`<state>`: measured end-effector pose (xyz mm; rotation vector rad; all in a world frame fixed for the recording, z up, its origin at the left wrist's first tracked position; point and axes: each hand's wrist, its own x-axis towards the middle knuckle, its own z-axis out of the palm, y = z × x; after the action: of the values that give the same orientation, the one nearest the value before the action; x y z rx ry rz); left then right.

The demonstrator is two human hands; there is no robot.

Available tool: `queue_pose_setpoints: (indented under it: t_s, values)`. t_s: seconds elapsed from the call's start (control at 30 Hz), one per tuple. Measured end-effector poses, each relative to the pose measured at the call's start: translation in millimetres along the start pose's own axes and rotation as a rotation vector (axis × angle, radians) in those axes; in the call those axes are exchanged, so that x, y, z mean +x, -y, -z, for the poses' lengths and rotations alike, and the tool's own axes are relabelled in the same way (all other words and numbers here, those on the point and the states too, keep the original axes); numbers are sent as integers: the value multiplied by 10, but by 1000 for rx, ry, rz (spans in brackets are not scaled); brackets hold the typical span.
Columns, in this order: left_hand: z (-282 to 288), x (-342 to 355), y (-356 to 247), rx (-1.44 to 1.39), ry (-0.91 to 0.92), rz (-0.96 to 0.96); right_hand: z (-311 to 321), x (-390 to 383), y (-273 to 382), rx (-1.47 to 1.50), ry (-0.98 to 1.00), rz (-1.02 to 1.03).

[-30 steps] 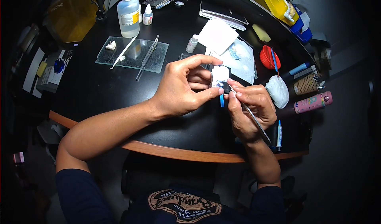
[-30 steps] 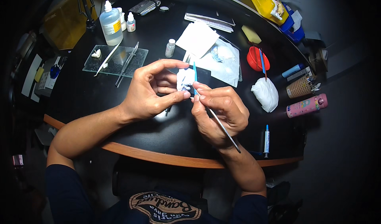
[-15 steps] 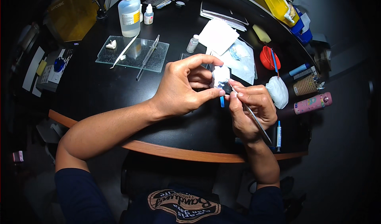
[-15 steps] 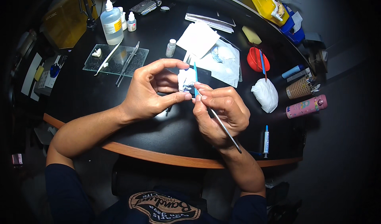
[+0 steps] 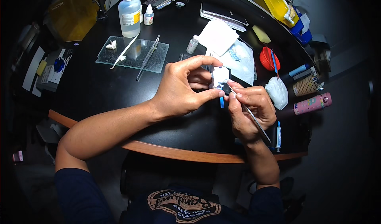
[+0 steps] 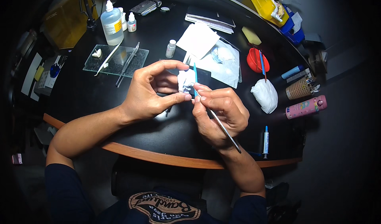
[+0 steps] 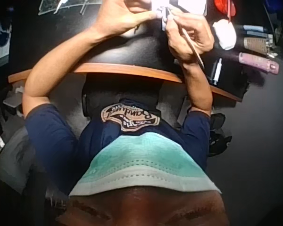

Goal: Applying stain and characterization to a dental prosthesis using a small brush.

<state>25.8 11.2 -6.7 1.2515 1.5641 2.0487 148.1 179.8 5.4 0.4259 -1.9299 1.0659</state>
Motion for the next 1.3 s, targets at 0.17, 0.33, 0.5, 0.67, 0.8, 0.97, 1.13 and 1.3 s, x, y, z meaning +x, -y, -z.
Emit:
queue_pose_setpoints:
  t_s: [0.17, 0.33, 0.5, 0.67, 0.8, 0.97, 1.13, 1.3]
  values:
    - [3, -6, -47, 7, -3, 14, -7, 38, 16, 11, 9, 36]
    - [-8, -10, -17, -7, -6, 14, -9, 18, -11, 1, 13, 43]
    - [-7, -7, -30, -10, -3, 42, 5, 30, 7, -4, 26, 29]
    - [-9, 6, -14, -23, -1, 24, 13, 53, 23, -11, 26, 24]
    - [16, -43, -11, 5, -32, 57, -42, 42, 24, -8, 27, 9]
    - [-48, -10, -3, -38, -22, 53, 44, -3, 35, -7, 5, -6]
    - [9, -26, 5, 22, -36, -1, 14, 10, 28, -4, 18, 5]
    - [21, -46, -8, -12, -61, 35, -24, 21, 59, -13, 10, -22]
